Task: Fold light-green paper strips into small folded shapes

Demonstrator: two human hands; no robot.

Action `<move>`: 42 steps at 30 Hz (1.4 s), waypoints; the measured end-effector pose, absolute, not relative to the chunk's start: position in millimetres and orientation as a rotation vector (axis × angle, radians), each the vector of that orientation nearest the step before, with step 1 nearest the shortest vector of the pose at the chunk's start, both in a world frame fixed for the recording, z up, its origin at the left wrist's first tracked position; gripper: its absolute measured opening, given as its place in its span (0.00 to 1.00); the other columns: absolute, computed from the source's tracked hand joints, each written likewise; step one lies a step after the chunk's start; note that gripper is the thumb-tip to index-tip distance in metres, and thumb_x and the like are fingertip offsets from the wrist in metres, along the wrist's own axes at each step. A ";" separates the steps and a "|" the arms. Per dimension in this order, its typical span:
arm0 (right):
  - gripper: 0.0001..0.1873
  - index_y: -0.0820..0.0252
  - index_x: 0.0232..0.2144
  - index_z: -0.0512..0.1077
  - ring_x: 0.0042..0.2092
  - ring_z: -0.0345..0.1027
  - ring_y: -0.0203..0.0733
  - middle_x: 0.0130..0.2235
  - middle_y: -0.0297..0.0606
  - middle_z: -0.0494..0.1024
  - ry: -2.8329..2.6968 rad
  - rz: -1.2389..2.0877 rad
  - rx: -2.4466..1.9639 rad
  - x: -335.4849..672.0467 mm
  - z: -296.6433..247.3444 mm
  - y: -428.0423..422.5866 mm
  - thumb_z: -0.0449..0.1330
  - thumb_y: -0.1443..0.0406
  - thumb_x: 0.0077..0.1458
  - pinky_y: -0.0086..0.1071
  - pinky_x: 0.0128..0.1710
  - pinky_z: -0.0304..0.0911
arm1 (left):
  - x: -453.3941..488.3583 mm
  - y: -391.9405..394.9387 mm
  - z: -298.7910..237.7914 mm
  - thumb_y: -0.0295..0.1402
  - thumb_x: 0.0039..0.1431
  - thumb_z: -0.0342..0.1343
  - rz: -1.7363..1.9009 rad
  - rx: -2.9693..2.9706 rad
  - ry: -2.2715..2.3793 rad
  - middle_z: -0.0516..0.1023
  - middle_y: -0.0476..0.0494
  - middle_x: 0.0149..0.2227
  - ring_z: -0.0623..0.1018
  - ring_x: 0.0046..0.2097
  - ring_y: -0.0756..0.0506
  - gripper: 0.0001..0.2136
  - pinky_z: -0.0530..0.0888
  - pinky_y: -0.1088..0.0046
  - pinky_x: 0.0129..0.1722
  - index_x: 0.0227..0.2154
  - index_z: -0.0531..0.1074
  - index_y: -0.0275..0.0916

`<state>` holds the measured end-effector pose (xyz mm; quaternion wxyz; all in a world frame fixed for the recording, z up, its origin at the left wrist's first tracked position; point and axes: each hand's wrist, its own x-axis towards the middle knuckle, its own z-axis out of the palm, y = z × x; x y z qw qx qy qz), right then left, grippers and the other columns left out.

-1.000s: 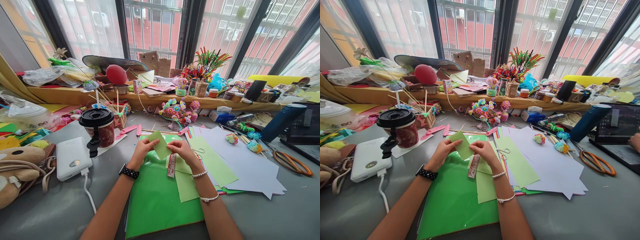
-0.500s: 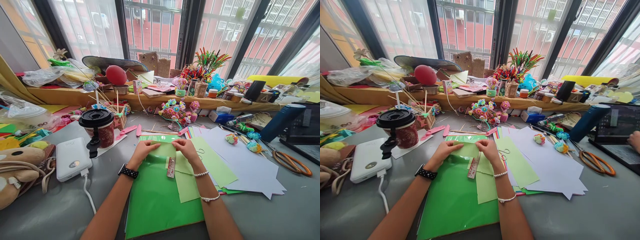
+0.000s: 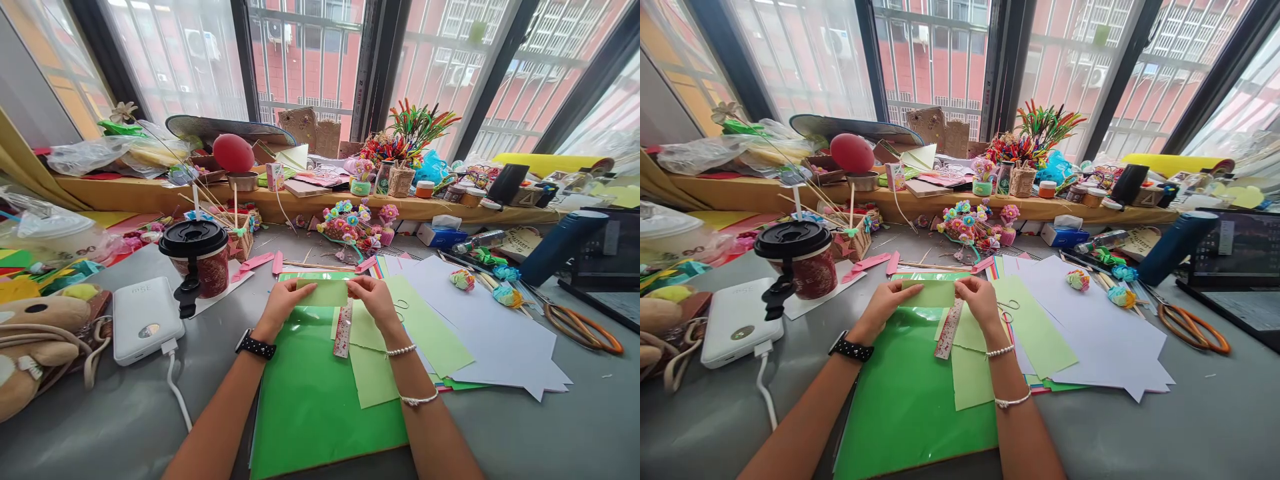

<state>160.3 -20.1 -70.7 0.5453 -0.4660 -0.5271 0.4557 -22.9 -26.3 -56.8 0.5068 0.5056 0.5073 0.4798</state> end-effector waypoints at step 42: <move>0.09 0.63 0.23 0.69 0.25 0.65 0.33 0.22 0.32 0.71 -1.377 1.185 -0.928 152.5 -63.8 -27.5 0.60 0.61 0.39 0.29 0.28 0.63 | -18.3 -33.0 -53.0 0.37 0.41 0.57 0.933 1.388 1.082 0.73 0.48 0.25 0.70 0.27 0.51 0.10 0.64 0.78 0.26 0.24 0.73 0.35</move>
